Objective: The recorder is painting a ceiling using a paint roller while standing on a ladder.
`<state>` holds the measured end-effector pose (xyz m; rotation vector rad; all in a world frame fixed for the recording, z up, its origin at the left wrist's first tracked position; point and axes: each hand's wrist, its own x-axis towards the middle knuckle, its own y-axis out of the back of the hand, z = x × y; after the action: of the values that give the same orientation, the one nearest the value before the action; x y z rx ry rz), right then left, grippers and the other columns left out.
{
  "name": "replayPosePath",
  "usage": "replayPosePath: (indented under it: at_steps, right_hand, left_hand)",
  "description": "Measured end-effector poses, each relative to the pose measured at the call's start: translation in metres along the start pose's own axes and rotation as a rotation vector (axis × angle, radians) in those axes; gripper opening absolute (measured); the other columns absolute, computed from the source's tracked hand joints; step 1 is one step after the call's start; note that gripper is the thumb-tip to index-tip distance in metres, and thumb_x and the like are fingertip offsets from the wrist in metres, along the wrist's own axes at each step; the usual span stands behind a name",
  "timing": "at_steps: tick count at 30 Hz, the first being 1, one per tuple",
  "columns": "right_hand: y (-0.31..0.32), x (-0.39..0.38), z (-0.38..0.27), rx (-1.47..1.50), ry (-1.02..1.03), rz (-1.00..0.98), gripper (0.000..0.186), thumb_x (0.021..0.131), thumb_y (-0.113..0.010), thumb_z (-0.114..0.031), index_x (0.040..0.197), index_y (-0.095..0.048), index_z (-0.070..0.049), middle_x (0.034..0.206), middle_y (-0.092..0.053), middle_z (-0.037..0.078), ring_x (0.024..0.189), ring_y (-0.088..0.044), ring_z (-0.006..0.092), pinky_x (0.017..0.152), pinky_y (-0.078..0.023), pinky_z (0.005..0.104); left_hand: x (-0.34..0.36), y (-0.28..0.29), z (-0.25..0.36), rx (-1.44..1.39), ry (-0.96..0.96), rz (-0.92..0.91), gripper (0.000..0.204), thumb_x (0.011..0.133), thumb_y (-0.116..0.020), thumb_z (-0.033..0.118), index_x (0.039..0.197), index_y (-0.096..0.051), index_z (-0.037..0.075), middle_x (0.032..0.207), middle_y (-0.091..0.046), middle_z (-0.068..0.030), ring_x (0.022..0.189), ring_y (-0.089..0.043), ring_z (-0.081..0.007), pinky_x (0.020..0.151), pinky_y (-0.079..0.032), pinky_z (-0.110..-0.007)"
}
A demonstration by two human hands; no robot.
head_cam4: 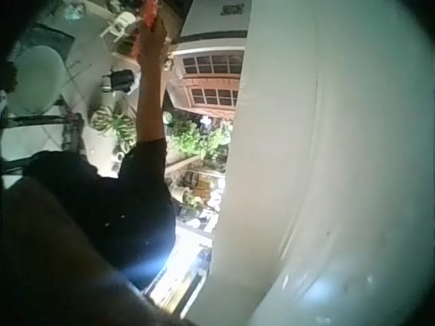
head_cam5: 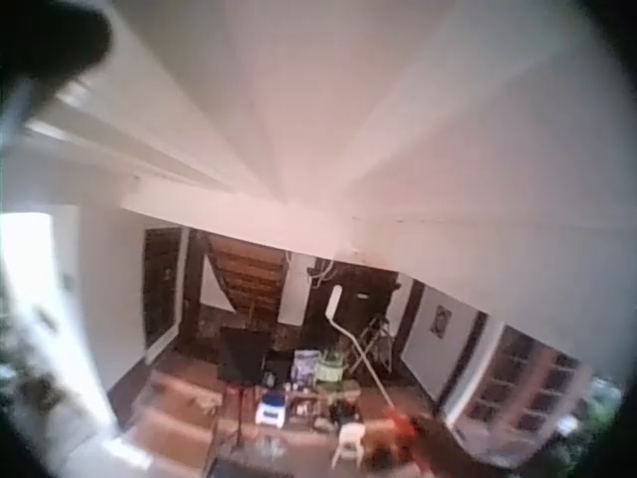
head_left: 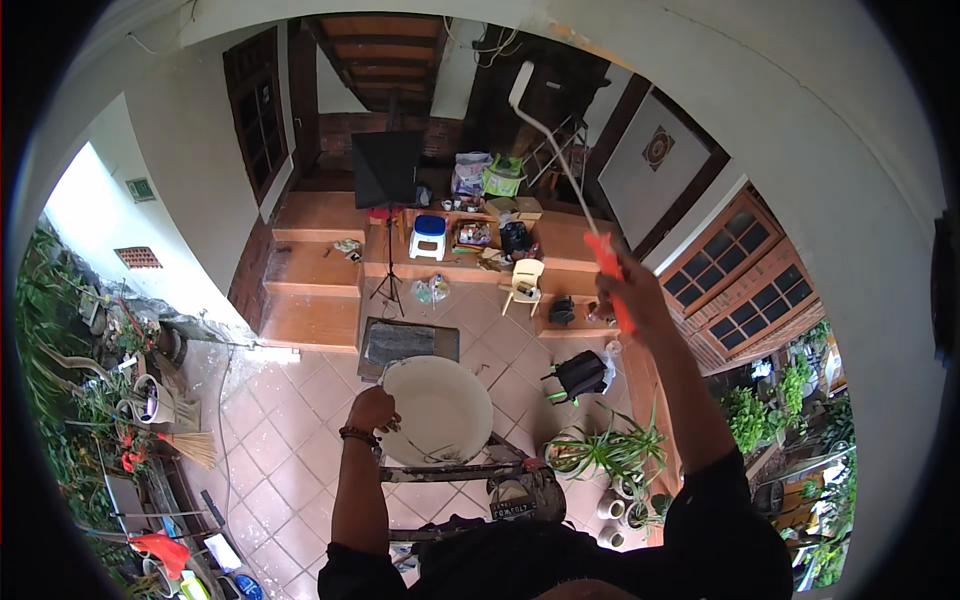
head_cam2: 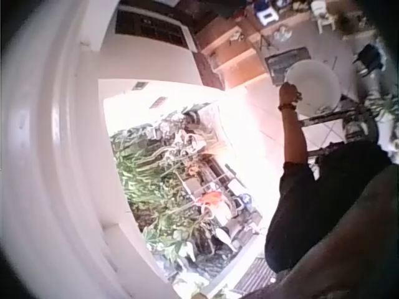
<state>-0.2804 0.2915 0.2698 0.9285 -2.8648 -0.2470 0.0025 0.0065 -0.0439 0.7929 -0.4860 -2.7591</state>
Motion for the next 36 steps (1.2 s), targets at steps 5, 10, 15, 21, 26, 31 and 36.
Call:
replayPosePath:
  at_steps: [5, 10, 15, 21, 26, 31, 36]
  right_hand:
    - [0.001, 0.095, -0.069, -0.017, -0.030, -0.010, 0.025, 0.084, -0.064, -0.017, 0.102, -0.055, -0.004, 0.080, -0.058, 0.003, 0.061, -0.054, 0.0100, 0.045, -0.042, 0.0230]
    - [-0.004, 0.181, -0.108, 0.128, 0.027, -0.052, 0.019, 0.085, -0.063, -0.017, 0.096, -0.055, -0.003, 0.079, -0.057, 0.004, 0.060, -0.054, 0.0115, 0.047, -0.042, 0.0241]
    - [0.005, 0.241, -0.141, 0.351, 0.099, 0.118, 0.024, 0.085, -0.057, -0.005, 0.105, -0.046, 0.003, 0.086, -0.056, 0.011, 0.061, -0.055, 0.0142, 0.051, -0.048, 0.0249]
    - [0.031, 0.294, -0.151, 0.610, 0.140, -0.224, 0.024, 0.086, -0.053, 0.002, 0.106, -0.043, 0.006, 0.085, -0.053, 0.014, 0.063, -0.055, 0.0161, 0.052, -0.049, 0.0207]
    - [0.047, 0.314, -0.164, 0.766, 0.135, -0.236, 0.018, 0.083, -0.054, 0.003, 0.099, -0.045, 0.005, 0.077, -0.053, 0.011, 0.062, -0.054, 0.0148, 0.046, -0.046, 0.0204]
    - [0.043, 0.308, -0.173, 0.795, 0.149, -0.225, 0.021, 0.083, -0.053, 0.004, 0.102, -0.044, 0.006, 0.075, -0.050, 0.010, 0.062, -0.052, 0.0144, 0.046, -0.046, 0.0203]
    - [0.031, 0.269, -0.174, 0.751, 0.153, -0.162, 0.022, 0.084, -0.053, 0.004, 0.104, -0.043, 0.006, 0.075, -0.051, 0.010, 0.062, -0.053, 0.0143, 0.046, -0.046, 0.0201]
  left_hand:
    - [-0.005, 0.001, 0.015, 0.609, -0.133, -0.023, 0.029, 0.088, -0.049, 0.012, 0.073, -0.070, 0.001, 0.067, -0.070, -0.0027, 0.053, -0.067, -0.0136, 0.052, -0.055, -0.027]
    - [0.003, -0.006, -0.016, 0.168, 0.054, 0.049, 0.027, 0.088, -0.051, 0.013, 0.072, -0.071, 0.003, 0.066, -0.070, -0.0013, 0.052, -0.066, -0.0124, 0.052, -0.055, -0.027]
    - [-0.020, 0.002, 0.027, 0.625, -0.137, 0.026, 0.027, 0.087, -0.053, 0.014, 0.070, -0.071, 0.004, 0.066, -0.070, -0.0013, 0.052, -0.066, -0.0113, 0.050, -0.054, -0.026]
    - [0.012, -0.013, -0.030, 0.236, -0.010, 0.098, 0.028, 0.087, -0.054, 0.017, 0.069, -0.071, 0.005, 0.063, -0.069, -0.0015, 0.050, -0.065, -0.0117, 0.051, -0.053, -0.026]
    - [0.006, -0.010, -0.016, 0.443, -0.050, 0.057, 0.027, 0.085, -0.056, 0.020, 0.067, -0.072, 0.008, 0.062, -0.068, -0.0023, 0.050, -0.065, -0.0121, 0.055, -0.054, -0.028]
    - [0.000, -0.009, -0.010, 0.198, 0.056, 0.075, 0.028, 0.085, -0.053, 0.019, 0.066, -0.072, 0.009, 0.062, -0.068, -0.0023, 0.049, -0.065, -0.0123, 0.055, -0.054, -0.028]
    - [-0.001, -0.008, -0.016, 0.284, -0.122, 0.044, 0.029, 0.091, -0.042, 0.012, 0.075, -0.061, -0.003, 0.066, -0.068, -0.0112, 0.051, -0.067, -0.0195, 0.044, -0.053, -0.032]
